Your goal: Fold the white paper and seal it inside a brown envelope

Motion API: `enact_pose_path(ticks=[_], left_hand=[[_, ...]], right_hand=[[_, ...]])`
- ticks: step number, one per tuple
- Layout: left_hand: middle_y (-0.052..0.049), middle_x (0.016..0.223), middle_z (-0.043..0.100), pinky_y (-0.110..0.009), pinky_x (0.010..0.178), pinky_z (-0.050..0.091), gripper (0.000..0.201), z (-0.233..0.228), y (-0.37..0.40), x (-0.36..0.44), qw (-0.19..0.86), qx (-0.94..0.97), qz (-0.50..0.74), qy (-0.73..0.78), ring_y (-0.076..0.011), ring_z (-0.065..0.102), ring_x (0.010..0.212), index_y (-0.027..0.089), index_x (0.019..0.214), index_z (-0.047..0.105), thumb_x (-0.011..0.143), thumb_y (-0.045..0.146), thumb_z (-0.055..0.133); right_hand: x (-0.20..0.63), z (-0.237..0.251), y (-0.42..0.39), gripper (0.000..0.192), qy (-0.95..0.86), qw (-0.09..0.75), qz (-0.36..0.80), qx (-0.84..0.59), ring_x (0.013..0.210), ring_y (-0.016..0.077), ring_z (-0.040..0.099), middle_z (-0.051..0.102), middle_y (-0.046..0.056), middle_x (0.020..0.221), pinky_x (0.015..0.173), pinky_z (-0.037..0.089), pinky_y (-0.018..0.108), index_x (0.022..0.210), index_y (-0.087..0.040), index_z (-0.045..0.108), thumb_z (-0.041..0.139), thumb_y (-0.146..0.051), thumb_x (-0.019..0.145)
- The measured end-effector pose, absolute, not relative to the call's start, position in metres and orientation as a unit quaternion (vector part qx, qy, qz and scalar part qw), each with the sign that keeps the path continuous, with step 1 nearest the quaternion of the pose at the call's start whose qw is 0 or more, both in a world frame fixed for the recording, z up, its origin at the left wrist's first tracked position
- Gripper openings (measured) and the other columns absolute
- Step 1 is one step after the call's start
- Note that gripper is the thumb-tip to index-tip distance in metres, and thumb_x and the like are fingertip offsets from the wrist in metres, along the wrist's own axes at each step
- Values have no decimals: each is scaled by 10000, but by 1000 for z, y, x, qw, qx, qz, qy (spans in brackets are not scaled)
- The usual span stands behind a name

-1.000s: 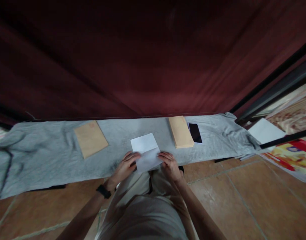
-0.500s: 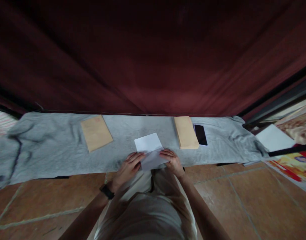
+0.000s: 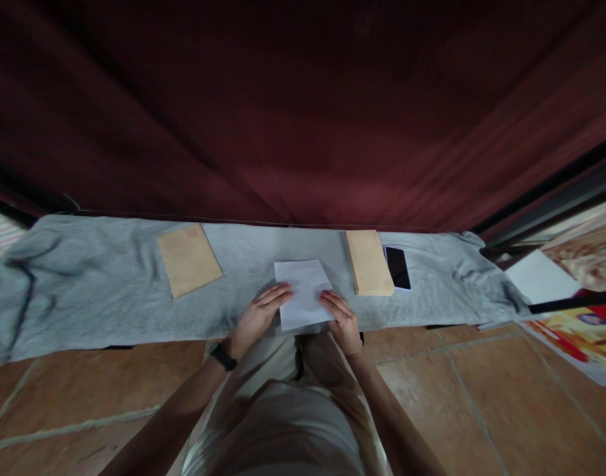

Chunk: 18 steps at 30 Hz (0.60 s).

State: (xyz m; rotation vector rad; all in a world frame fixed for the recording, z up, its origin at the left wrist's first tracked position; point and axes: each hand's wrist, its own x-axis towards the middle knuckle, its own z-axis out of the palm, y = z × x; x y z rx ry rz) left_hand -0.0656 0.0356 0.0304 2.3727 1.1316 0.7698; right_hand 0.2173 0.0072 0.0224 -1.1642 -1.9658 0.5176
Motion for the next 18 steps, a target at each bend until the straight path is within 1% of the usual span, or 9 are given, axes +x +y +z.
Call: enact_pose_path(ticks=[2,6,9,11,13,15,16,18], left_hand=[[-45,1510,573,-454,1199,428,532,27,43,-68,209,850,270,401,-191,500,1417,276,1411,606,966,61,409],[-60,1484,598,-452,1179,456,537,11,41,-72,213,857,243,402,-198,520,1403,253,1355,649,909,22,461],[-44,1475,608,-493,1227,380,574,7,29,-73,208,870,218,389,-205,515,1408,280,1386,625,881,24,530],[-28,1451,630,-503,1231,363,554,10,22,-72,210,872,215,386,-207,540,1382,305,1370,637,887,46,559],[-37,1387,676,-483,1183,421,419,13,19,-70,215,861,236,397,-216,592,1315,289,1280,698,925,108,567],[-54,1264,738,-453,1105,485,257,14,21,-67,228,835,271,421,-224,652,1206,257,1141,752,971,208,566],[-59,1194,761,-434,1064,508,220,14,23,-66,238,819,289,436,-224,674,1146,246,1074,764,986,261,563],[-61,1050,780,-389,970,542,245,14,28,-62,259,781,317,472,-217,699,1019,231,957,763,999,347,552]], right_hand=[[218,22,8,497,-774,385,205,-459,1382,231,541,655,56,1394,1197,446,462,1378,-269,649,452,-86,960],[222,11,2,540,-789,358,230,-444,1309,220,596,675,68,1364,1147,490,458,1345,-254,666,466,-23,900],[226,2,-3,553,-797,344,234,-436,1256,217,628,702,66,1320,1180,434,506,1343,-260,660,492,-12,878],[229,0,-2,525,-793,350,237,-439,1253,218,630,708,67,1313,1193,409,518,1354,-259,648,523,-39,894],[233,1,3,436,-785,358,246,-442,1257,225,626,707,72,1316,1164,440,500,1316,-259,670,563,-96,926],[236,3,11,313,-782,358,257,-441,1221,232,645,729,68,1266,1118,477,478,1234,-264,712,593,-171,960],[237,4,15,257,-778,357,260,-447,1179,233,663,746,66,1217,1089,494,465,1190,-263,729,595,-209,977],[237,4,23,196,-760,355,251,-483,1045,234,698,771,67,1067,998,534,427,1076,-246,753,574,-283,1007]])
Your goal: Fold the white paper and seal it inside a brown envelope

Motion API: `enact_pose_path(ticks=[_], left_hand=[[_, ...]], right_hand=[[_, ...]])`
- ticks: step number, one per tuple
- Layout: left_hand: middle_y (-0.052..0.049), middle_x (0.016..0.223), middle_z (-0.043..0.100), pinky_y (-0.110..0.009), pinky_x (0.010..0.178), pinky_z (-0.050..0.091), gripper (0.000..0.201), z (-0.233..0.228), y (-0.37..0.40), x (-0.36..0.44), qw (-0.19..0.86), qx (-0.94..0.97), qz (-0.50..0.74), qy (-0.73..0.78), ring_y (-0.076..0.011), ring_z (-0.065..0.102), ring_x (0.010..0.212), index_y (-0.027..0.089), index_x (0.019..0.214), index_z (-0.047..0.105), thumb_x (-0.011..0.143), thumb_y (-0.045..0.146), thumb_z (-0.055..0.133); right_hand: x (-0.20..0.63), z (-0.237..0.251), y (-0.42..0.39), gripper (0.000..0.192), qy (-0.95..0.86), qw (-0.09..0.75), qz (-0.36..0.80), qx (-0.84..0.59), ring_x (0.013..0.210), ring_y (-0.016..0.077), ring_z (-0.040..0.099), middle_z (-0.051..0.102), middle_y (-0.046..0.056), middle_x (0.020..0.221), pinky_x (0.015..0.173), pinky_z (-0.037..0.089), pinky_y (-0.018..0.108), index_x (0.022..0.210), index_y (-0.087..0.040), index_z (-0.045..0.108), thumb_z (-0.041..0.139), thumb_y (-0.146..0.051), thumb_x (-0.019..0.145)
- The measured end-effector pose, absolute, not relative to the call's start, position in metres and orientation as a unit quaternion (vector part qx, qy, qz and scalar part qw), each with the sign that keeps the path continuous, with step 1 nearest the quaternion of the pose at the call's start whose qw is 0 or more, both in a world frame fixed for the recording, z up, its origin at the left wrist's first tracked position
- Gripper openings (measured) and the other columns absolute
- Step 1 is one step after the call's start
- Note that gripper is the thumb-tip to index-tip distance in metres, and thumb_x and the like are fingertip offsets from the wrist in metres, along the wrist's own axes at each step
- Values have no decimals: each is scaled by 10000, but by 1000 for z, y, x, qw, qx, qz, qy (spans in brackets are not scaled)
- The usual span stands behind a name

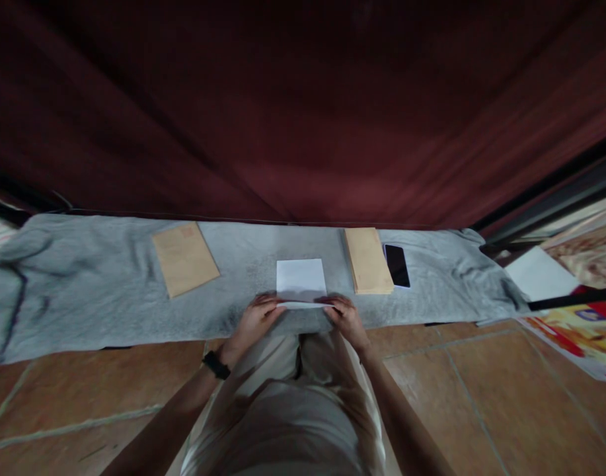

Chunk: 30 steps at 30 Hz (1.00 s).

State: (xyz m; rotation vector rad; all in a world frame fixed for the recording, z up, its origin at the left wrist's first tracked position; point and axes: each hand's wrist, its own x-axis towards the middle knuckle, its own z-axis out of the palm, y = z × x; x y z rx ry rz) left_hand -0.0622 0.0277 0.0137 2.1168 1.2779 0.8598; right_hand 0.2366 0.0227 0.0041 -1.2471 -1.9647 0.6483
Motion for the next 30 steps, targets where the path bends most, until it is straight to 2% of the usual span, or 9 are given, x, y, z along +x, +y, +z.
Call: enact_pose_path(ticks=[3,7,12,17,24,30], left_hand=[[-53,927,765,-321,821,553,297,13,35,-55,278,717,336,544,-200,697,869,219,899,736,997,410,531],[-40,875,755,-274,731,516,281,17,43,-42,264,664,293,635,-190,691,804,214,930,708,999,391,500],[-82,912,768,-278,704,463,295,31,54,-26,192,649,167,716,-213,710,819,199,1014,711,1023,368,470],[-107,935,773,-278,664,432,330,41,63,-19,168,632,86,751,-236,722,849,207,1063,727,1031,399,461],[-121,926,771,-285,689,451,388,40,76,-18,142,634,59,758,-242,725,837,203,1065,723,1041,433,412],[-139,921,768,-319,733,471,399,33,91,-18,130,622,73,768,-277,737,884,194,1086,720,1039,435,406]], right_hand=[[229,1,32,309,-719,346,206,-566,883,238,686,741,73,874,870,548,381,890,-218,739,516,-376,1034],[212,-2,44,381,-695,326,163,-620,879,244,673,734,91,886,868,520,371,885,-196,716,440,-391,1060],[199,3,59,306,-687,279,117,-660,950,262,690,752,114,967,915,491,383,991,-185,709,449,-330,1062],[194,7,68,215,-673,232,97,-695,911,262,708,755,113,926,883,480,365,975,-202,688,520,-319,1041],[188,11,83,172,-651,185,93,-730,863,239,723,759,82,873,847,461,335,935,-228,656,552,-328,1029],[182,11,96,169,-641,175,64,-745,906,270,715,757,113,909,890,442,375,977,-211,643,563,-349,1030]])
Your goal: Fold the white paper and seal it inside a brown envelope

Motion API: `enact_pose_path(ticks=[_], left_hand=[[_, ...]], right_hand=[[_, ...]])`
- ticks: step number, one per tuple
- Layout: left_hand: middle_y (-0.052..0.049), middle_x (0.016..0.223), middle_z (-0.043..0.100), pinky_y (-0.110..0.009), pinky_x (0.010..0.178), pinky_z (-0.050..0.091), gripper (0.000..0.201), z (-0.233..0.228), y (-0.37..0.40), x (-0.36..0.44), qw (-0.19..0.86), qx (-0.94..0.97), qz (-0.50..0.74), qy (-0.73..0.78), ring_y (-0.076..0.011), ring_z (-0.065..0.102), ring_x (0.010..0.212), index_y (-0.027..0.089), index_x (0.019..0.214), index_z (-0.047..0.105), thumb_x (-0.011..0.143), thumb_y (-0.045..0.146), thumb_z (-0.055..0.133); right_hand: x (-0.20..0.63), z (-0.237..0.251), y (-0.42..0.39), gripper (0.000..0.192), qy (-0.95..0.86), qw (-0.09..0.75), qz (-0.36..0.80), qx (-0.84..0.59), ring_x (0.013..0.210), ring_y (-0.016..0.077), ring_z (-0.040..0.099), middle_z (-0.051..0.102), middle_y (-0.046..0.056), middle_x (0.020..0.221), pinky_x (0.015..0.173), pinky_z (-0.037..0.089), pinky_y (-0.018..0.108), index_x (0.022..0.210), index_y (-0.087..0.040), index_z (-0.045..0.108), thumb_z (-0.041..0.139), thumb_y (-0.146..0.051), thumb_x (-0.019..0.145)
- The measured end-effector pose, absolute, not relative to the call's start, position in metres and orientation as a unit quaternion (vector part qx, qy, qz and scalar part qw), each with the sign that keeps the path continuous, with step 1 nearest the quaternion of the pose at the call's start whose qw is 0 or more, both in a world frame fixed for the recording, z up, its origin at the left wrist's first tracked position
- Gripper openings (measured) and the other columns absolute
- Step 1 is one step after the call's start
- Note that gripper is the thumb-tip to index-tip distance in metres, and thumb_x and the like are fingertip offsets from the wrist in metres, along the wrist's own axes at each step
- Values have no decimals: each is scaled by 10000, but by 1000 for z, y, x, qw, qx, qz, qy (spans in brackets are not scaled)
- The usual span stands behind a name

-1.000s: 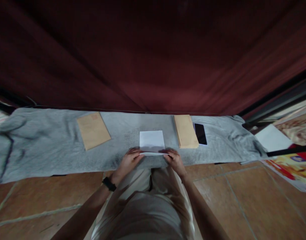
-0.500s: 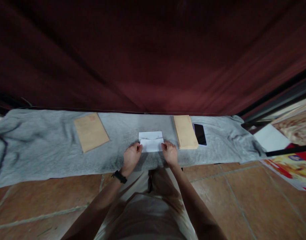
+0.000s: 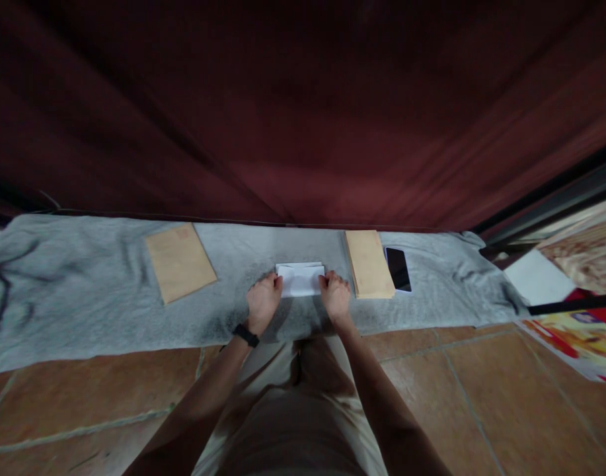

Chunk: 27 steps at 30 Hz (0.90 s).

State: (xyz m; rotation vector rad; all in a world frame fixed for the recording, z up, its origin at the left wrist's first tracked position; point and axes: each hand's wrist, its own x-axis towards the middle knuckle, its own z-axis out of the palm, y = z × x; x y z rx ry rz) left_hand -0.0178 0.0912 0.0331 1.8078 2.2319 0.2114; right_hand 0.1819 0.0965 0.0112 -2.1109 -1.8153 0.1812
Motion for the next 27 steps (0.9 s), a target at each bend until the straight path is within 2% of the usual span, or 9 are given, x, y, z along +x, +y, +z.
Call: enact_pose_path(ticks=[9,12,15,17,20,23,27], left_hand=[[-163,944,769,-343,755,495,406,40,101,-13,121,619,58,774,-292,743,880,169,1117,700,1048,408,379],[-173,940,770,-353,767,498,409,40,101,-11,118,619,59,774,-303,748,895,159,1142,693,1051,398,374],[-175,951,770,-363,774,501,408,39,101,-10,118,616,54,777,-309,748,904,159,1165,684,1053,392,369],[-168,944,769,-366,772,505,407,40,102,-11,116,616,48,778,-306,747,893,160,1174,677,1054,391,364],[-154,941,765,-371,810,515,384,42,101,-13,101,625,61,772,-294,738,911,154,1176,667,1050,374,378],[-179,1137,736,-413,955,495,372,40,98,-6,45,674,125,727,-306,682,1105,130,1215,658,1041,296,373],[-148,1510,553,-450,1182,359,474,25,94,19,36,779,192,596,-286,460,1437,129,1441,547,1053,311,345]], right_hand=[[177,8,106,273,-653,212,36,-726,1001,323,658,721,198,1014,970,428,478,1102,-138,639,432,-312,1064],[176,7,105,325,-673,253,40,-694,1118,332,614,691,215,1157,1017,420,503,1222,-122,628,408,-302,1064],[172,2,101,406,-732,279,46,-620,1317,300,525,611,185,1393,1117,388,484,1388,-121,562,378,-294,1070],[167,-2,96,459,-761,261,49,-592,1430,284,437,528,160,1518,1183,343,470,1468,-111,507,375,-305,1074],[161,-8,91,521,-764,213,43,-607,1489,294,374,437,165,1597,1231,280,481,1532,-79,444,374,-327,1079],[158,-10,88,550,-762,180,39,-621,1507,295,350,394,171,1621,1241,254,484,1566,-69,395,362,-330,1083],[158,-9,87,550,-768,149,32,-622,1537,283,297,330,151,1653,1248,225,489,1590,-88,355,344,-249,1064]])
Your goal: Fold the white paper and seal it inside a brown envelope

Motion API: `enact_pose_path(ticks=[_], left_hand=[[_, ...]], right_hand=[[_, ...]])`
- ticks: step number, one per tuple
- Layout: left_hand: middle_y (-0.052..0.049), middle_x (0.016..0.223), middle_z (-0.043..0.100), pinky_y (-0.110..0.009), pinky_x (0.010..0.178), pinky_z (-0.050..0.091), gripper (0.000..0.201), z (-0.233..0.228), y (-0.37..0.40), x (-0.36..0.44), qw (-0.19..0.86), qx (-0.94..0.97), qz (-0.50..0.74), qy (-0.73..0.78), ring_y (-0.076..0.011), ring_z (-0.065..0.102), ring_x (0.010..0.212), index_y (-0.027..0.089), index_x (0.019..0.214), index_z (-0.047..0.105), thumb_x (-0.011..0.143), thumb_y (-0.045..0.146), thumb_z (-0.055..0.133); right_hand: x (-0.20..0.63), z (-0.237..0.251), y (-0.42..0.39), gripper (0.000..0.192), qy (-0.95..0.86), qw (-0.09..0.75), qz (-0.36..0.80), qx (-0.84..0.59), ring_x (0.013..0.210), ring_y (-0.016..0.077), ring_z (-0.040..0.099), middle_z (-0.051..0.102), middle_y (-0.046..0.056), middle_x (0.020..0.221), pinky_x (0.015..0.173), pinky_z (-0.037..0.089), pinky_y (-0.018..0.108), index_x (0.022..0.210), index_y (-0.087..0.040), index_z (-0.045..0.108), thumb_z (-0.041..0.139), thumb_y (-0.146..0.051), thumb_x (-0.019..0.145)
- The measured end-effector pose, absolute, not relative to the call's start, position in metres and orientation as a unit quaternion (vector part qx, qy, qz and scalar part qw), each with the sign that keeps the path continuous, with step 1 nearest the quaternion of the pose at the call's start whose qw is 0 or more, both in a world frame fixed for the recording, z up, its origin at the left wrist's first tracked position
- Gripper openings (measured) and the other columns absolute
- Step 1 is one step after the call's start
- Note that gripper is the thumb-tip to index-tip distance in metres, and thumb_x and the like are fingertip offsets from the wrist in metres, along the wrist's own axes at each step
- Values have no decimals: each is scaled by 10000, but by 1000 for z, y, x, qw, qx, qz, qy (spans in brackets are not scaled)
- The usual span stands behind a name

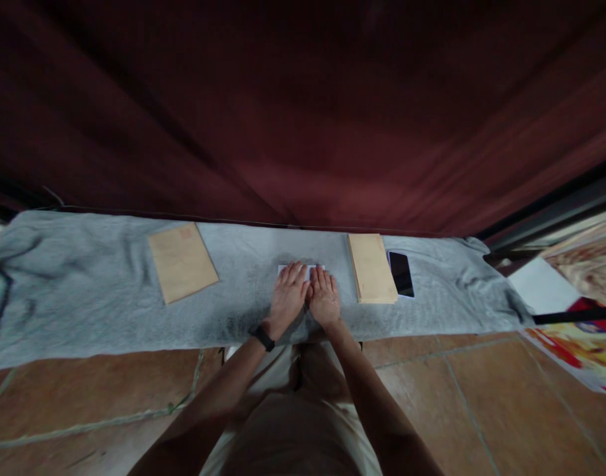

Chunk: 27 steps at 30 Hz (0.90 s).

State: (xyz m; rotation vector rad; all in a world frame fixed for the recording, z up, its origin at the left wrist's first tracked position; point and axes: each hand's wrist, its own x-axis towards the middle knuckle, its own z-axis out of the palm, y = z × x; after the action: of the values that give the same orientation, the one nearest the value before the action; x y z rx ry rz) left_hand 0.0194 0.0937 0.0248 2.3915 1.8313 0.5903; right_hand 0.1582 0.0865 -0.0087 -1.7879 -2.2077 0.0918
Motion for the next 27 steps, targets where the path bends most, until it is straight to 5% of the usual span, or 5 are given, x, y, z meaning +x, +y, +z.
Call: enact_pose_path(ticks=[10,21,27], left_hand=[[-189,1640,365,-472,1280,195,619,-4,90,11,40,780,156,605,-280,271,1558,16,1563,376,1050,356,304],[-191,1638,359,-489,1277,188,623,-4,82,-7,24,758,153,633,-294,328,1534,9,1565,373,1038,332,297],[-208,1636,361,-507,1268,204,600,-6,83,-9,20,767,144,625,-293,279,1554,9,1560,382,1006,218,289]], right_hand=[[160,-10,86,551,-760,144,26,-634,1530,295,311,333,157,1649,1244,220,507,1589,-84,354,324,-286,1077],[170,-7,87,545,-725,189,5,-662,1528,312,325,375,199,1619,1245,250,535,1541,-18,414,295,-302,1091],[125,-9,90,535,-802,205,45,-559,1532,228,331,431,152,1601,1251,293,430,1535,-69,444,301,-345,1100]])
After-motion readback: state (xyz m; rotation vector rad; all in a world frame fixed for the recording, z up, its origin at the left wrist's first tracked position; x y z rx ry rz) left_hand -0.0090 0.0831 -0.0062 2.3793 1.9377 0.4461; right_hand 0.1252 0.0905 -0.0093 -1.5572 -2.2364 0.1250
